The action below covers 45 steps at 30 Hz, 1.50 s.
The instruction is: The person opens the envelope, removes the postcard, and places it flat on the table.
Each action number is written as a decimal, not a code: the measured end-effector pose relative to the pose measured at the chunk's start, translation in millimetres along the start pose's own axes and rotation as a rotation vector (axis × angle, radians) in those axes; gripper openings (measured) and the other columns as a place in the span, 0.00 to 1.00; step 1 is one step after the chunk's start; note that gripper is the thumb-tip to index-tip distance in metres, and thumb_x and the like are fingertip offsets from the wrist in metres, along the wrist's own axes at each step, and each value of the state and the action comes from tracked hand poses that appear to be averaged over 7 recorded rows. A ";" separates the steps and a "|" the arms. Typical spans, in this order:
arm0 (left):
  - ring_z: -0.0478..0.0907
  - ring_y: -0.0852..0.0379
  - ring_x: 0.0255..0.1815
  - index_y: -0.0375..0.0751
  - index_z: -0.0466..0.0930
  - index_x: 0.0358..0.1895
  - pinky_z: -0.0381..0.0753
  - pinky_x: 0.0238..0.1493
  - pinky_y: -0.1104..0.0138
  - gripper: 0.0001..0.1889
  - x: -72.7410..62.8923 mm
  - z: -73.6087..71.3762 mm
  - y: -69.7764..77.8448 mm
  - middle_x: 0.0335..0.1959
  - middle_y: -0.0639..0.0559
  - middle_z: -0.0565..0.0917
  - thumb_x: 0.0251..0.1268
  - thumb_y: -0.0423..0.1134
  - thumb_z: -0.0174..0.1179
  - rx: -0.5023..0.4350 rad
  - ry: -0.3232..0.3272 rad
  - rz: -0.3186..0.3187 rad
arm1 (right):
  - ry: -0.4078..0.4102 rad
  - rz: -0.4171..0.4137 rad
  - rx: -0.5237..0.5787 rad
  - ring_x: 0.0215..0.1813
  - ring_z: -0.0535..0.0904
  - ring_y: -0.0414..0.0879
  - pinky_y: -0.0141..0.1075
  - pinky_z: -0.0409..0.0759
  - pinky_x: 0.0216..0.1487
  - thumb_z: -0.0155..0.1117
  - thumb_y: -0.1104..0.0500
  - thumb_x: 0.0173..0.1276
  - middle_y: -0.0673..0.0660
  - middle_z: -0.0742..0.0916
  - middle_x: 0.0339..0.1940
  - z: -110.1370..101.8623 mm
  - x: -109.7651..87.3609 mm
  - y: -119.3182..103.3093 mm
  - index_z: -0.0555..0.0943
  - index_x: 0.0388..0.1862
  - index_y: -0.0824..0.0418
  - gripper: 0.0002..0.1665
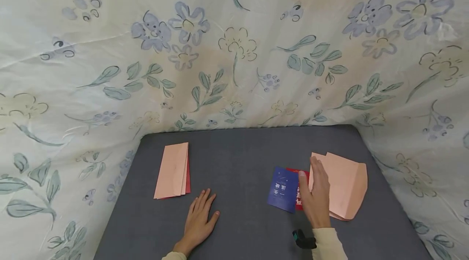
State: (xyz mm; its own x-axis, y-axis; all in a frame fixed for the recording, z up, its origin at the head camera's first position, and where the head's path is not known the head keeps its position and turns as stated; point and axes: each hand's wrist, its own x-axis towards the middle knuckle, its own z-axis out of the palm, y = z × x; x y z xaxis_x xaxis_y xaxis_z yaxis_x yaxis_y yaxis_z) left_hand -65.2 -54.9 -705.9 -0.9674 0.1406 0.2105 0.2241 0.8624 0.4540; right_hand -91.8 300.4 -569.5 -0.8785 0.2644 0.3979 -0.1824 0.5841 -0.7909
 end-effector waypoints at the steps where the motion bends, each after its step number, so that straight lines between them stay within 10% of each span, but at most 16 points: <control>1: 0.54 0.48 0.83 0.48 0.68 0.74 0.39 0.79 0.57 0.31 -0.1 0.2 0.0 0.82 0.49 0.61 0.70 0.52 0.59 0.000 -0.001 -0.001 | -0.033 -0.031 -0.003 0.84 0.52 0.64 0.70 0.44 0.79 0.54 0.52 0.77 0.62 0.62 0.83 7.8 -2.7 -1.8 0.59 0.82 0.52 0.37; 11: 0.54 0.48 0.83 0.49 0.68 0.75 0.38 0.79 0.58 0.31 -1.8 2.0 0.9 0.82 0.50 0.60 0.71 0.53 0.58 -0.006 -0.007 -0.012 | -0.351 -0.214 -0.208 0.85 0.52 0.58 0.52 0.38 0.86 0.57 0.41 0.75 0.53 0.63 0.84 84.6 -48.3 -5.8 0.58 0.82 0.46 0.41; 19: 0.57 0.48 0.82 0.49 0.69 0.73 0.39 0.78 0.59 0.31 0.2 4.5 -0.7 0.81 0.49 0.62 0.69 0.52 0.60 0.003 0.031 0.000 | -0.466 -0.284 -0.323 0.83 0.57 0.56 0.61 0.53 0.80 0.59 0.34 0.72 0.52 0.67 0.82 118.4 -76.6 4.0 0.67 0.78 0.47 0.41; 45: 0.54 0.47 0.83 0.48 0.67 0.75 0.42 0.80 0.55 0.32 0.1 4.7 2.7 0.82 0.49 0.60 0.70 0.52 0.59 -0.016 -0.001 -0.014 | -0.754 -0.219 -0.388 0.86 0.49 0.58 0.54 0.39 0.84 0.56 0.30 0.70 0.54 0.63 0.84 121.5 -86.3 31.2 0.64 0.80 0.48 0.45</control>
State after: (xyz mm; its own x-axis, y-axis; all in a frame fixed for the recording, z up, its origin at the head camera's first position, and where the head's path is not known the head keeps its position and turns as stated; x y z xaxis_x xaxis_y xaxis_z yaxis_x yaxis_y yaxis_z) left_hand -65.3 -50.3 -708.7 -0.9707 0.1292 0.2028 0.2123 0.8566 0.4703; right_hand -75.3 202.6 -685.0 -0.9242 -0.3820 0.0006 -0.3387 0.8187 -0.4637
